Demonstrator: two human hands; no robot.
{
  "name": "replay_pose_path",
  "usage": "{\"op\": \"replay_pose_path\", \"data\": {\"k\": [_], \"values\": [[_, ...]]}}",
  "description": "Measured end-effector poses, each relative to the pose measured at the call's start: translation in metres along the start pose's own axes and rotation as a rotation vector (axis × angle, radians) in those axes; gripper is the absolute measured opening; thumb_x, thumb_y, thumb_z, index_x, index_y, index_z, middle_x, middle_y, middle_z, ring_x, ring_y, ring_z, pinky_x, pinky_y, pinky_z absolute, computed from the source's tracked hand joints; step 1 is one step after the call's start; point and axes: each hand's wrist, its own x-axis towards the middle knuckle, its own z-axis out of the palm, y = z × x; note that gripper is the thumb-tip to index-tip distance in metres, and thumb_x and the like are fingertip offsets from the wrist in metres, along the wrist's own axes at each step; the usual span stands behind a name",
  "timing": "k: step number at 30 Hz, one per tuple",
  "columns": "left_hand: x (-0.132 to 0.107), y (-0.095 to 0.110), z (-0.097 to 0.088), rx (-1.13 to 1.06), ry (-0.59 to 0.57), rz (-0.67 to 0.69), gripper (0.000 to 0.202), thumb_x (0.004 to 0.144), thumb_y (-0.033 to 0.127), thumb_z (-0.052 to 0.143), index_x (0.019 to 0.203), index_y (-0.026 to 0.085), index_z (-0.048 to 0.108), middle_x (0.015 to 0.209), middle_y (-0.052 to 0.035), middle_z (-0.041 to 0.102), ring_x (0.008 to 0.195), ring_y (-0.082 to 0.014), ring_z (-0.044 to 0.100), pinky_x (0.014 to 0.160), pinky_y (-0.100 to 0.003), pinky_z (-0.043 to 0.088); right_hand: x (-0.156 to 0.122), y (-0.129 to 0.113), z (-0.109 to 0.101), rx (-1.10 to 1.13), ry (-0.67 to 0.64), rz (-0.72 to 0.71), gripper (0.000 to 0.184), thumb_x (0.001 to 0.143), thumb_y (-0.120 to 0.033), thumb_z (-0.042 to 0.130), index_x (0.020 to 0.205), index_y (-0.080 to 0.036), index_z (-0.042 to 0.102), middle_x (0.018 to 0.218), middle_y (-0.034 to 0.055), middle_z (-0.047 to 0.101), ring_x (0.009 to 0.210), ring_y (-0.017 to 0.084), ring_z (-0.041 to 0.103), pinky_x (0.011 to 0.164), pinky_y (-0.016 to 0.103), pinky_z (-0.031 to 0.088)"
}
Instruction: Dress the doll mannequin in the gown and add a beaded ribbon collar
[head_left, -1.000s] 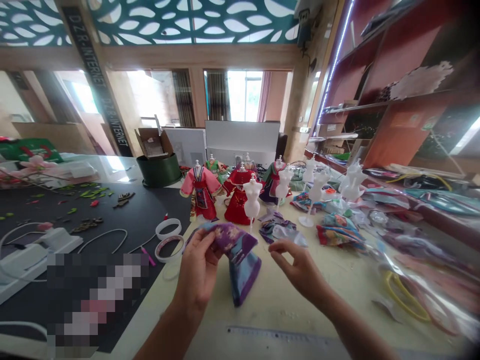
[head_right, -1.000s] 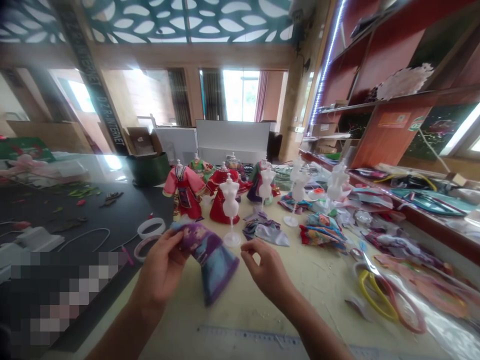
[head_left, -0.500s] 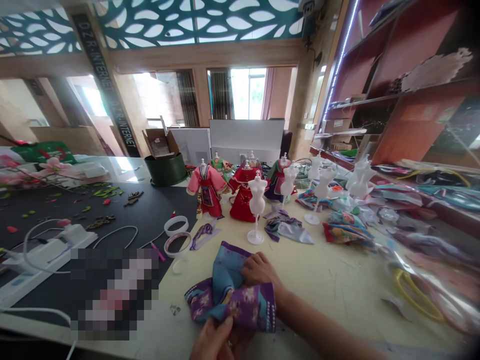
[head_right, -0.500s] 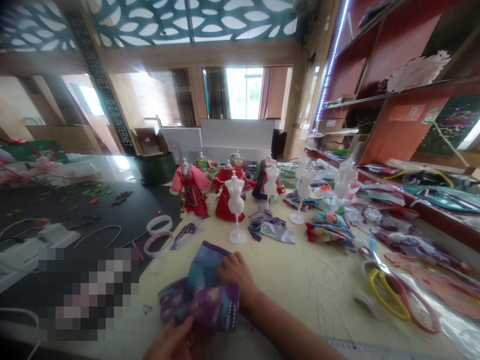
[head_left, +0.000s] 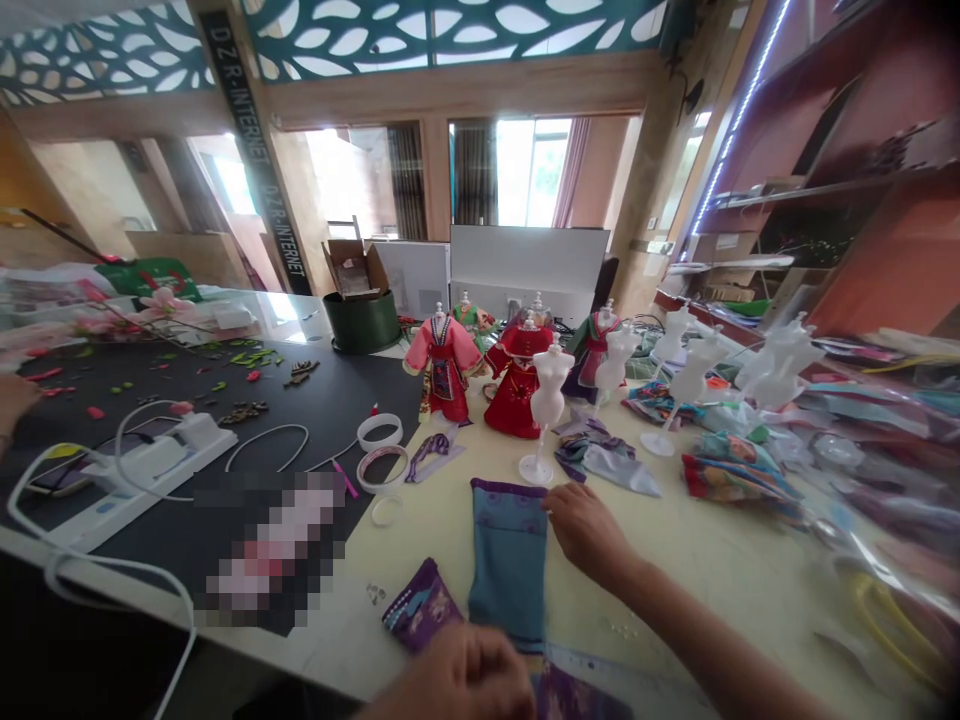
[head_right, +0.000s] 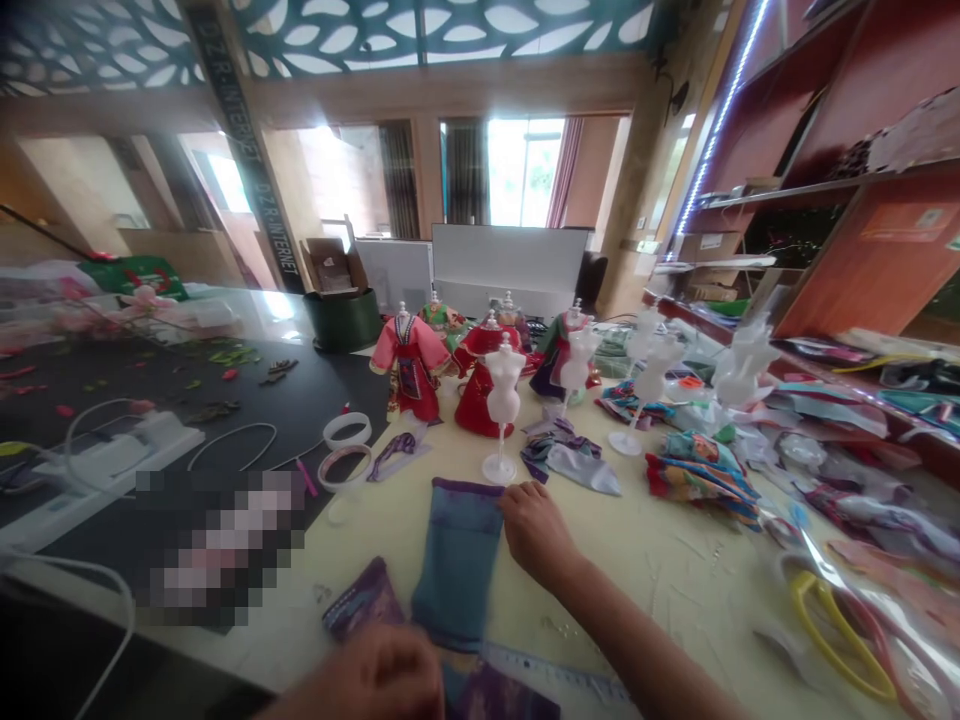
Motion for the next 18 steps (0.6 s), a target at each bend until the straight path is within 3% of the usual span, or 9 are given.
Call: {"op": "replay_pose_path", "data": {"k": [1,3,6,8,11,18], "values": [[0.010,0.012,-0.009,0.165,0.056,0.047,0.026,0.079,0.039,0.053,0.067,0.017,0.062,0.061,-0.0018,0.064,0.054,-0.0150,0.059,0.051,-0.025,0.044,0.004,-0.001,0.002,-0.002,0.004,0.027,0.024,0.076,-0.002,0.043,0.085,-0.016,0.061,0.083,0.0085,0.061,0.081,0.021,0.052,0.075,0.034,0.039],[0.036,0.032,-0.030,0.616,0.357,0.356,0.028,0.084,0.031,0.043,0.072,0.017,0.063,0.068,-0.0012,0.065,0.063,-0.0153,0.060,0.057,-0.024,0.044,0.013,-0.004,0.007,-0.009,0.018,0.074,0.022,0.077,-0.005,0.045,0.089,-0.016,0.060,0.087,0.0096,0.061,0.083,0.022,0.052,0.074,0.034,0.040],[0.080,0.044,-0.060,0.773,0.526,0.445,0.025,0.085,0.024,0.040,0.088,0.014,0.064,0.086,-0.0047,0.064,0.083,-0.0216,0.058,0.073,-0.031,0.043,0.021,-0.005,0.015,-0.031,0.034,0.136,0.020,0.075,-0.007,0.050,0.090,-0.017,0.059,0.089,0.0104,0.062,0.085,0.024,0.053,0.073,0.034,0.040],[0.103,0.039,-0.073,0.857,0.547,0.488,0.019,0.084,0.021,0.045,0.086,0.014,0.063,0.089,-0.0045,0.063,0.093,-0.0230,0.055,0.083,-0.034,0.041,0.023,-0.004,0.019,-0.046,0.044,0.163,0.019,0.074,-0.008,0.052,0.089,-0.018,0.059,0.088,0.0103,0.062,0.084,0.024,0.053,0.073,0.034,0.040],[0.123,0.026,-0.080,0.968,0.524,0.522,0.014,0.084,0.026,0.053,0.088,0.014,0.059,0.093,-0.0037,0.060,0.091,-0.0183,0.056,0.083,-0.038,0.043,0.023,-0.002,0.022,-0.057,0.060,0.184,0.018,0.073,-0.009,0.055,0.088,-0.018,0.059,0.089,0.0099,0.061,0.084,0.025,0.053,0.074,0.034,0.040],[0.131,0.011,-0.082,1.065,0.529,0.565,0.017,0.078,0.010,0.045,0.071,0.017,0.059,0.076,-0.0037,0.059,0.080,-0.0209,0.053,0.075,-0.035,0.041,0.016,0.002,0.030,-0.031,0.096,0.187,0.024,0.074,-0.010,0.055,0.097,-0.017,0.057,0.095,0.0093,0.060,0.088,0.025,0.052,0.080,0.036,0.040]]}}
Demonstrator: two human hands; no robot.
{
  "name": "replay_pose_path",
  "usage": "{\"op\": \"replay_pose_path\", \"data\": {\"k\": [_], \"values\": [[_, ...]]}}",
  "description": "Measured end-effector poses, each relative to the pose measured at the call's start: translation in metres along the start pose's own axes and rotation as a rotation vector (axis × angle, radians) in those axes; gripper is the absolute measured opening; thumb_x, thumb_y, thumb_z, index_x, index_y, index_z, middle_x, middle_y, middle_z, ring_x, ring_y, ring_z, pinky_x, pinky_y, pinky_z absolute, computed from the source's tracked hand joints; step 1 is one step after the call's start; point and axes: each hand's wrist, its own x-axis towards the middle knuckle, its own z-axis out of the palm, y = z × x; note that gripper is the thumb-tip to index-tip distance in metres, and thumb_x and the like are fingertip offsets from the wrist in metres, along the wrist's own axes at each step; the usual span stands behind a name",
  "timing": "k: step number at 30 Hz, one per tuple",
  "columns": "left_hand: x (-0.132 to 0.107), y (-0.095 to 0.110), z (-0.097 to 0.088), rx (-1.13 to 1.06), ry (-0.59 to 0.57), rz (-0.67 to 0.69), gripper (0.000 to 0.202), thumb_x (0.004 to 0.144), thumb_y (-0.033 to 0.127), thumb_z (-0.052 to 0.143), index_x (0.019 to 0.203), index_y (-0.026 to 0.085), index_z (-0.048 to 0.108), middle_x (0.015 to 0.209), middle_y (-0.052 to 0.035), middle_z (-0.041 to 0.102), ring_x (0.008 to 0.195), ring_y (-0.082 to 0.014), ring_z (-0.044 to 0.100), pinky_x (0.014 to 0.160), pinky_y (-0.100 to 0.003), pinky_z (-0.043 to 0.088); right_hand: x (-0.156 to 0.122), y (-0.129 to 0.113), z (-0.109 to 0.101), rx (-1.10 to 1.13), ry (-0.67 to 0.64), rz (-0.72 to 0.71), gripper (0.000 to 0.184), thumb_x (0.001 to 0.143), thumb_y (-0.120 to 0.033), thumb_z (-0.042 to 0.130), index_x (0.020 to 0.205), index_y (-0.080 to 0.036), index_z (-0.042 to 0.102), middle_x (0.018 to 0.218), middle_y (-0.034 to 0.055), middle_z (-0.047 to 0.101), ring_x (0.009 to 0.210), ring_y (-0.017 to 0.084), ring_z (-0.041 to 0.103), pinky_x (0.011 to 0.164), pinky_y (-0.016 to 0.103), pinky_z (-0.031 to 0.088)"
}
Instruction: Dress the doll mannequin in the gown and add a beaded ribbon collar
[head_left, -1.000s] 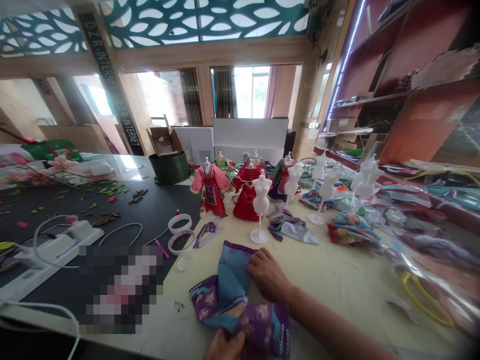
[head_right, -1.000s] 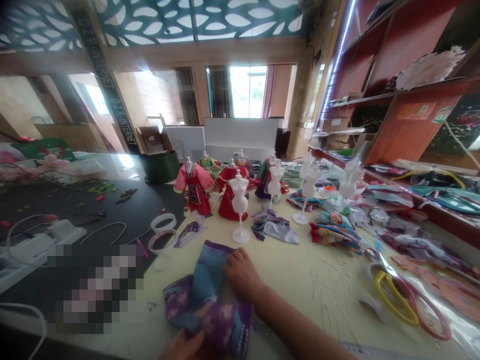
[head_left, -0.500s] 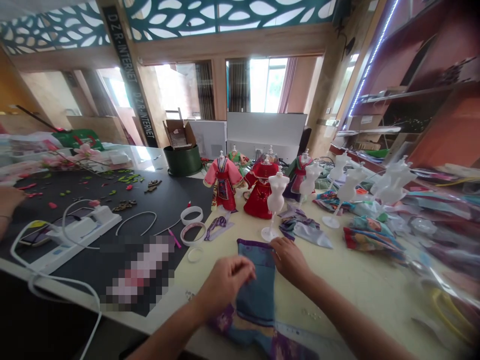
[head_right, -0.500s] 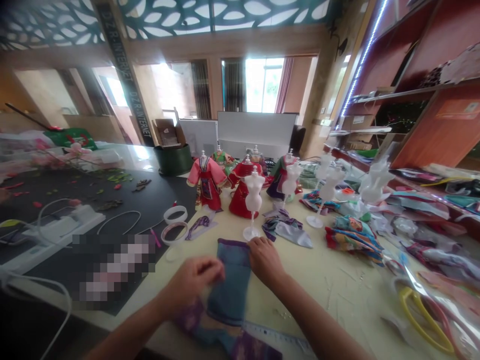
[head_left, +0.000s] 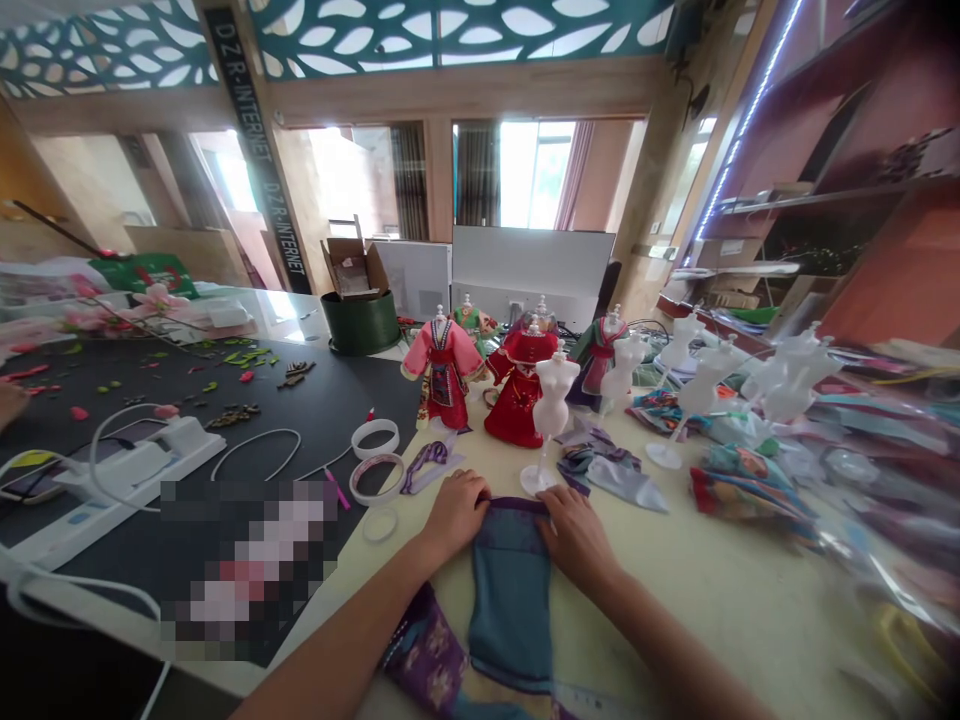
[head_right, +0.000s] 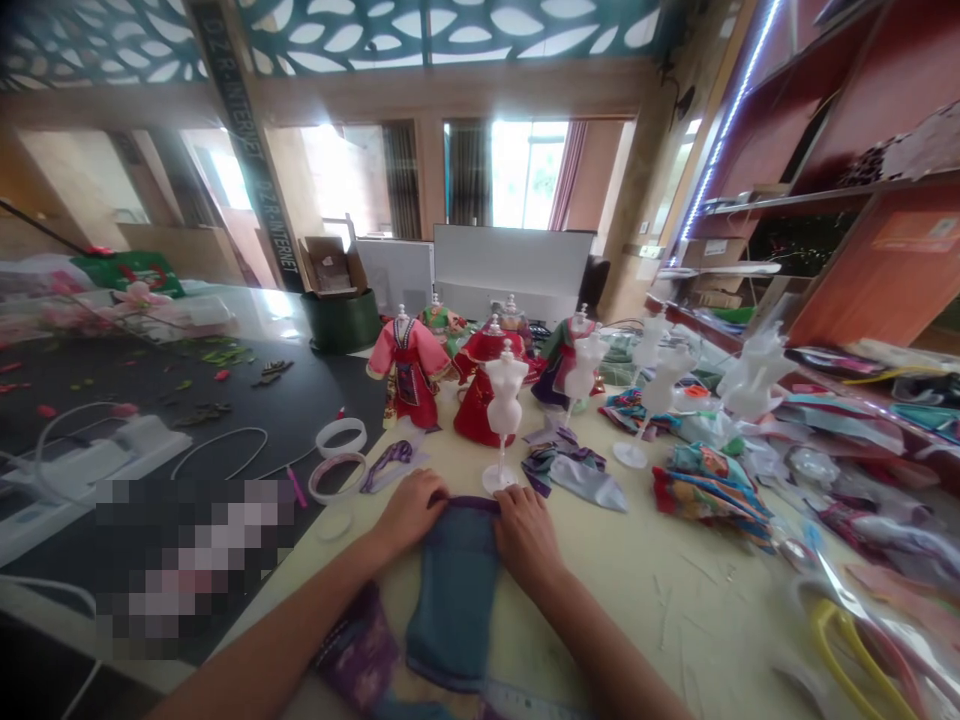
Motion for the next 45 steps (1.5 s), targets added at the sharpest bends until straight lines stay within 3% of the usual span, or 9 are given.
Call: {"op": "replay_pose_path", "data": {"k": [11,16,19,23,25,28,35,41,45], "values": [[-0.002,0.007,-0.012,-0.176,-0.050,0.201,0.016,0.071,0.007,0.050,0.078,0.019,0.058,0.084,-0.0019,0.063,0.092,-0.0184,0.051,0.094,-0.038,0.032,-0.002,-0.002,-0.006,0.340,0.141,-0.123,0.040,0.074,-0.014,0.054,0.114,-0.016,0.049,0.112,0.0120,0.055,0.104,0.026,0.047,0.090,0.043,0.036],[-0.005,0.011,-0.009,-0.299,-0.082,0.131,0.007,0.073,0.013,0.052,0.077,0.017,0.056,0.081,-0.0038,0.058,0.086,-0.0175,0.051,0.085,-0.033,0.038,0.000,-0.009,-0.012,0.577,0.062,-0.201,0.010,0.074,-0.011,0.053,0.079,-0.019,0.058,0.084,0.0058,0.061,0.082,0.021,0.053,0.082,0.039,0.040],[-0.005,0.011,-0.008,-0.375,-0.134,0.053,0.009,0.076,0.022,0.055,0.082,0.016,0.057,0.079,-0.0037,0.057,0.083,-0.0179,0.051,0.075,-0.030,0.041,-0.002,-0.007,-0.012,0.688,0.003,-0.104,0.007,0.076,-0.015,0.053,0.078,-0.018,0.058,0.076,0.0044,0.060,0.078,0.020,0.053,0.077,0.036,0.041],[-0.003,0.012,-0.010,-0.489,-0.263,0.016,0.025,0.061,0.032,0.072,0.076,0.016,0.061,0.072,-0.0006,0.055,0.076,-0.0174,0.050,0.075,-0.029,0.039,-0.005,-0.003,-0.011,0.884,-0.063,0.099,0.009,0.078,-0.025,0.055,0.076,-0.017,0.059,0.077,0.0042,0.060,0.077,0.020,0.054,0.070,0.031,0.041],[-0.003,0.014,-0.012,-0.568,-0.318,-0.003,0.019,0.062,0.031,0.072,0.066,0.015,0.061,0.065,0.0015,0.052,0.070,-0.0150,0.048,0.074,-0.028,0.037,-0.004,-0.003,-0.014,1.026,-0.112,0.183,0.015,0.079,-0.031,0.055,0.078,-0.016,0.059,0.074,0.0034,0.059,0.072,0.019,0.053,0.065,0.028,0.041],[-0.003,0.017,-0.017,-0.732,-0.365,-0.074,0.020,0.071,0.034,0.064,0.072,0.014,0.063,0.069,0.0002,0.055,0.070,-0.0140,0.049,0.068,-0.025,0.038,-0.003,-0.007,-0.022,1.109,-0.202,0.250,0.023,0.079,-0.038,0.056,0.076,-0.015,0.057,0.066,0.0011,0.053,0.063,0.015,0.048,0.055,0.024,0.036],[-0.006,0.019,-0.012,-1.060,-0.403,-0.263,0.031,0.074,0.041,0.062,0.084,0.011,0.061,0.074,-0.0020,0.057,0.067,-0.0120,0.051,0.065,-0.023,0.040,-0.005,-0.011,-0.033,1.278,-0.643,0.165,0.022,0.076,-0.033,0.064,0.073,-0.012,0.059,0.064,-0.0012,0.047,0.058,0.010,0.039,0.051,0.022,0.030],[-0.007,0.023,-0.013,-1.195,-0.524,-0.337,0.034,0.062,0.034,0.074,0.087,0.012,0.064,0.077,-0.0016,0.060,0.070,-0.0130,0.054,0.066,-0.024,0.041,-0.007,-0.002,-0.034,1.658,-0.432,0.313,0.016,0.078,-0.029,0.061,0.077,-0.013,0.063,0.066,0.0004,0.053,0.063,0.012,0.046,0.059,0.023,0.036],[-0.009,0.024,-0.014,-1.261,-0.603,-0.358,0.031,0.057,0.028,0.078,0.079,0.010,0.066,0.071,-0.0026,0.062,0.066,-0.0143,0.055,0.064,-0.025,0.042,-0.006,-0.005,-0.035,1.805,-0.422,0.395,0.020,0.079,-0.031,0.060,0.090,-0.015,0.064,0.072,0.0022,0.058,0.068,0.014,0.052,0.063,0.025,0.039]]}}
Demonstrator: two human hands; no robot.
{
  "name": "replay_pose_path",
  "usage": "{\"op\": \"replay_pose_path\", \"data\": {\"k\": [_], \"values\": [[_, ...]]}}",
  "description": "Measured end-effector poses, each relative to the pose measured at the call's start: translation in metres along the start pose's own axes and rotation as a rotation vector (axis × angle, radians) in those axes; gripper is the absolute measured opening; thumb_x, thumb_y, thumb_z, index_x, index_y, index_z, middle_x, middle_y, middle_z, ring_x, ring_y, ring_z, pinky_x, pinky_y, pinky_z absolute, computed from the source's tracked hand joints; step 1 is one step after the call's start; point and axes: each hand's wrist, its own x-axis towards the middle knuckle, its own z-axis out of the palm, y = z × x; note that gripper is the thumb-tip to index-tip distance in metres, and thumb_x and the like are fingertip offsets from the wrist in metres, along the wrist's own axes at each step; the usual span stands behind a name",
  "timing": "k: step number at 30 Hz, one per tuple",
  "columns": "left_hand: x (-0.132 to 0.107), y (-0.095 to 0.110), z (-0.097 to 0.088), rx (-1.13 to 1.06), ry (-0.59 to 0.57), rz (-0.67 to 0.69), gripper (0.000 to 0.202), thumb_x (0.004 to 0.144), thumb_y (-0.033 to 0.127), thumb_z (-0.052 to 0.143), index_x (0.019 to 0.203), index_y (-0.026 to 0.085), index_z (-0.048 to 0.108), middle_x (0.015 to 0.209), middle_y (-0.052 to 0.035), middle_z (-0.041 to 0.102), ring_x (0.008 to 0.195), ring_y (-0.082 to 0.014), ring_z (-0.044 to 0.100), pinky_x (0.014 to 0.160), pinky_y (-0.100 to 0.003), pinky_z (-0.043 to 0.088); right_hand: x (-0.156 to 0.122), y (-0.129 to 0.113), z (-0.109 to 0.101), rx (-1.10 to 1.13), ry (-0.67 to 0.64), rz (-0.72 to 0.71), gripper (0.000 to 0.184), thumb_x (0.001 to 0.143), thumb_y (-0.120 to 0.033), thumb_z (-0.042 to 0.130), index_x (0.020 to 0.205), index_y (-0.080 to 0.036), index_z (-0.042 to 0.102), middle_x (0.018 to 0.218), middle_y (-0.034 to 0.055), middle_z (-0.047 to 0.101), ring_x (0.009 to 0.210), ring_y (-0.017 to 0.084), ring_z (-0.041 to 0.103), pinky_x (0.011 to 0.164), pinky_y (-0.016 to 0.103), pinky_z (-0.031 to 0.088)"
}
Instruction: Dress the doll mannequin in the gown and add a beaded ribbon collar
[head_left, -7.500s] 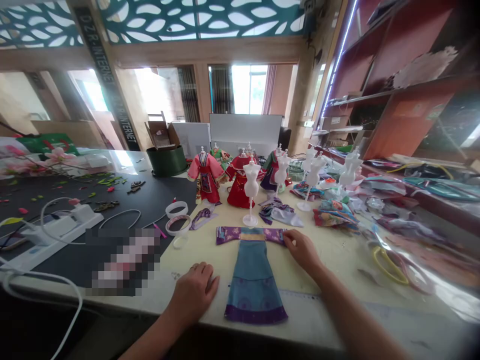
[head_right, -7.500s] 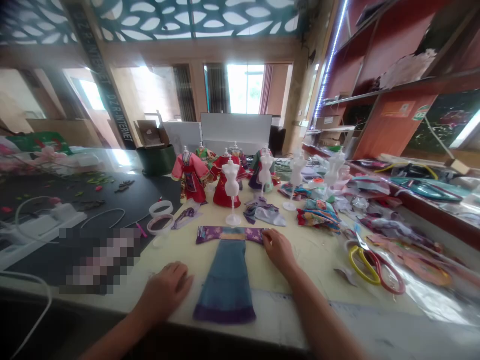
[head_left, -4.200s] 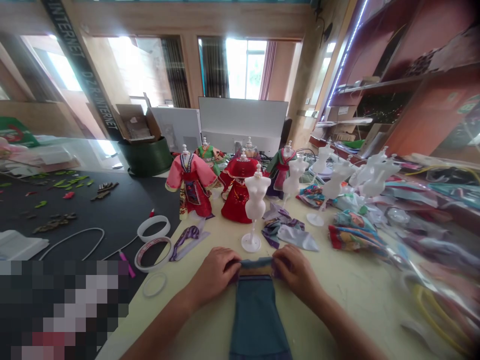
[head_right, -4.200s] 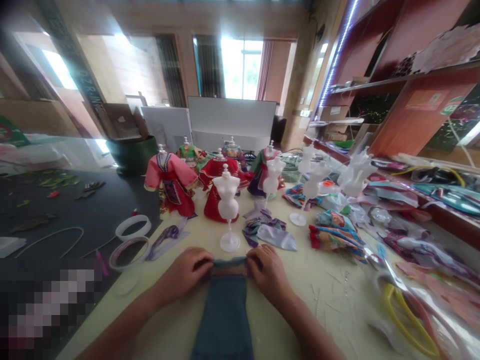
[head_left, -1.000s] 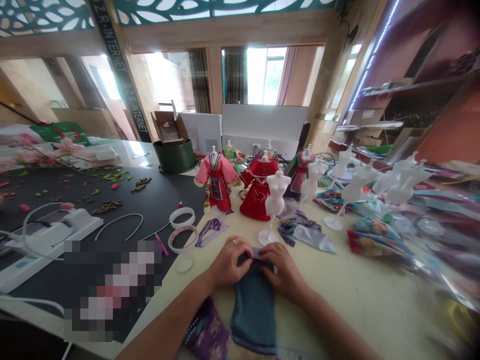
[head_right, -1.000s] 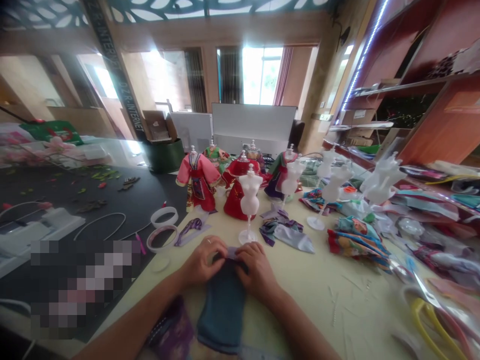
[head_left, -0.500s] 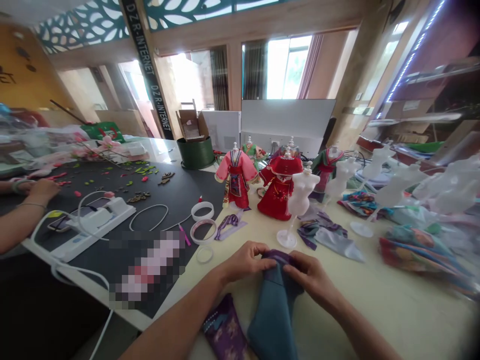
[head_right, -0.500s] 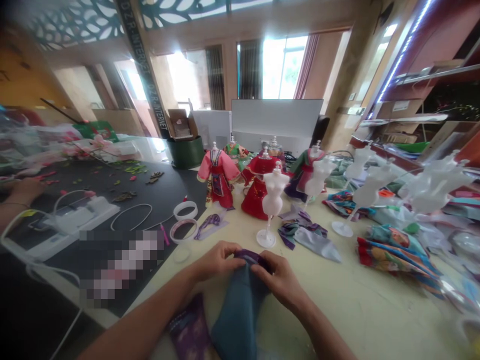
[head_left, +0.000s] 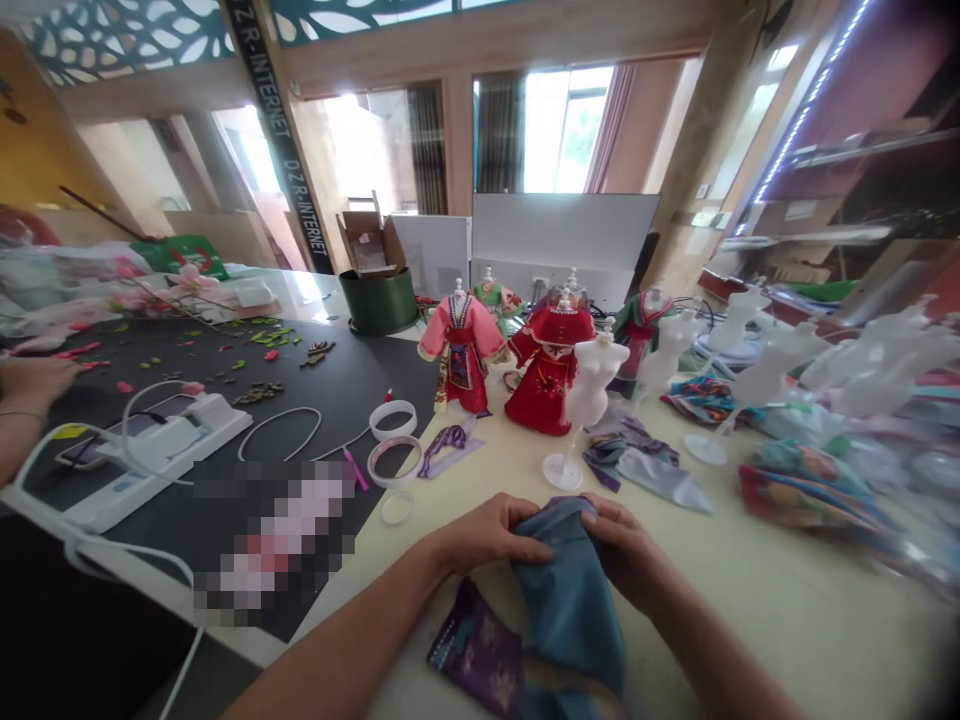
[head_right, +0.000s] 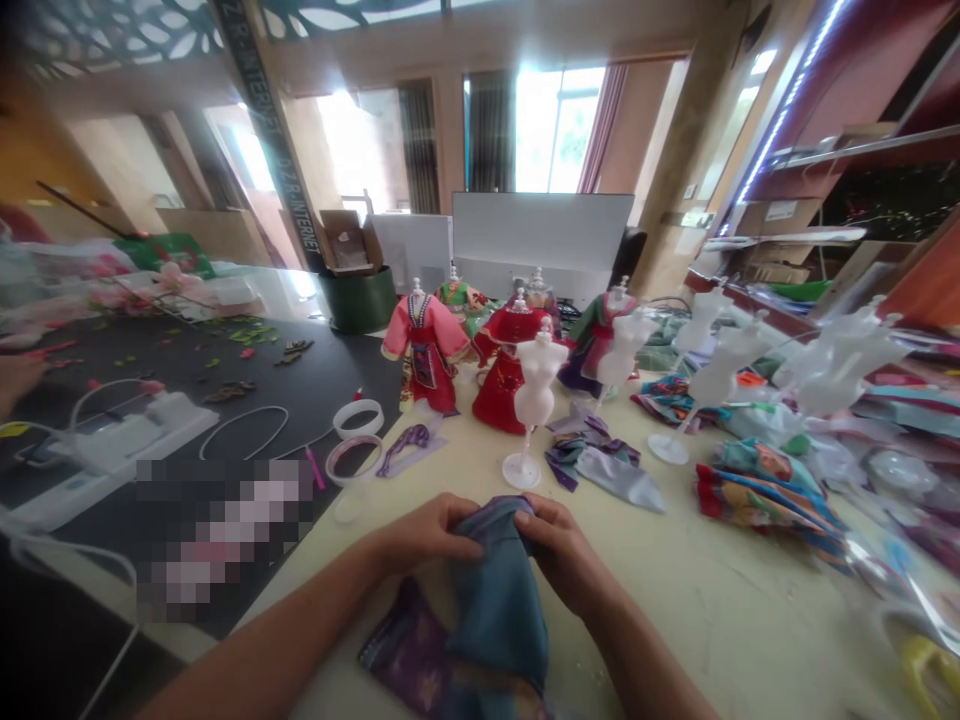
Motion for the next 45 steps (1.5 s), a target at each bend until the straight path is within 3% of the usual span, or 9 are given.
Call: {"op": "replay_pose_path", "data": {"k": [3,8,13,18,25,29,34,42,45], "values": [[0.003,-0.004,-0.001,-0.075,0.044,0.063,0.032,0.064,0.030,0.074,0.089,0.012,0.065,0.077,-0.0030,0.063,0.073,-0.0145,0.056,0.071,-0.025,0.041,0.000,-0.001,0.002,-0.101,-0.023,0.038,0.025,0.076,-0.032,0.064,0.094,-0.014,0.063,0.075,0.0022,0.059,0.063,0.011,0.050,0.057,0.021,0.036],[0.008,-0.007,-0.001,-0.163,0.091,0.121,0.027,0.069,0.028,0.070,0.090,0.013,0.063,0.081,-0.0042,0.063,0.074,-0.0136,0.057,0.070,-0.023,0.040,-0.001,-0.003,0.001,-0.295,-0.135,0.119,0.018,0.071,-0.028,0.070,0.073,-0.011,0.063,0.062,-0.0013,0.054,0.056,0.009,0.046,0.053,0.020,0.033],[0.003,0.000,0.001,-0.054,0.037,0.047,0.036,0.066,0.026,0.072,0.099,0.014,0.062,0.088,-0.0050,0.065,0.080,-0.0165,0.058,0.075,-0.026,0.042,0.001,0.001,0.000,-0.086,-0.060,0.071,0.019,0.076,-0.029,0.064,0.087,-0.013,0.065,0.071,0.0021,0.061,0.066,0.012,0.054,0.065,0.024,0.041],[-0.001,0.000,0.004,0.019,-0.019,-0.045,0.033,0.058,0.025,0.078,0.085,0.010,0.066,0.073,-0.0031,0.065,0.066,-0.0148,0.058,0.064,-0.025,0.044,0.002,0.003,-0.001,0.103,0.066,0.095,0.022,0.075,-0.032,0.064,0.089,-0.014,0.065,0.072,0.0035,0.063,0.062,0.014,0.057,0.061,0.025,0.045],[0.003,-0.001,0.002,-0.140,0.104,0.082,0.029,0.063,0.026,0.074,0.086,0.011,0.066,0.074,-0.0039,0.064,0.067,-0.0123,0.056,0.066,-0.021,0.042,0.000,0.000,-0.004,-0.264,-0.111,0.156,0.021,0.071,-0.029,0.069,0.081,-0.012,0.065,0.069,0.0011,0.059,0.061,0.013,0.051,0.055,0.023,0.038],[0.004,-0.001,0.003,-0.173,0.093,0.074,0.034,0.068,0.032,0.070,0.095,0.012,0.064,0.078,-0.0051,0.064,0.069,-0.0128,0.057,0.067,-0.022,0.042,0.002,0.004,-0.004,-0.121,-0.057,0.124,0.016,0.075,-0.028,0.066,0.081,-0.012,0.064,0.070,0.0008,0.059,0.063,0.011,0.050,0.061,0.022,0.038],[0.002,-0.001,0.005,-0.143,0.006,-0.052,0.041,0.060,0.027,0.077,0.096,0.012,0.064,0.081,-0.0057,0.066,0.073,-0.0167,0.060,0.071,-0.028,0.045,0.006,0.007,-0.002,0.105,0.057,0.072,0.018,0.078,-0.030,0.061,0.086,-0.014,0.064,0.073,0.0026,0.061,0.068,0.014,0.055,0.066,0.025,0.041],[0.007,-0.006,0.008,-0.141,0.105,0.016,0.032,0.067,0.027,0.072,0.094,0.010,0.066,0.076,-0.0057,0.066,0.067,-0.0138,0.060,0.066,-0.023,0.045,0.000,-0.004,-0.002,-0.307,-0.095,0.135,0.018,0.070,-0.029,0.070,0.075,-0.012,0.066,0.063,-0.0008,0.058,0.056,0.011,0.049,0.056,0.022,0.037],[0.008,-0.006,0.009,-0.138,0.119,0.029,0.034,0.070,0.029,0.068,0.099,0.011,0.064,0.080,-0.0070,0.066,0.070,-0.0150,0.060,0.066,-0.024,0.045,0.001,-0.002,-0.004,-0.176,-0.065,0.116,0.015,0.072,-0.027,0.067,0.077,-0.013,0.067,0.068,0.0007,0.062,0.061,0.012,0.053,0.064,0.025,0.041]]}}
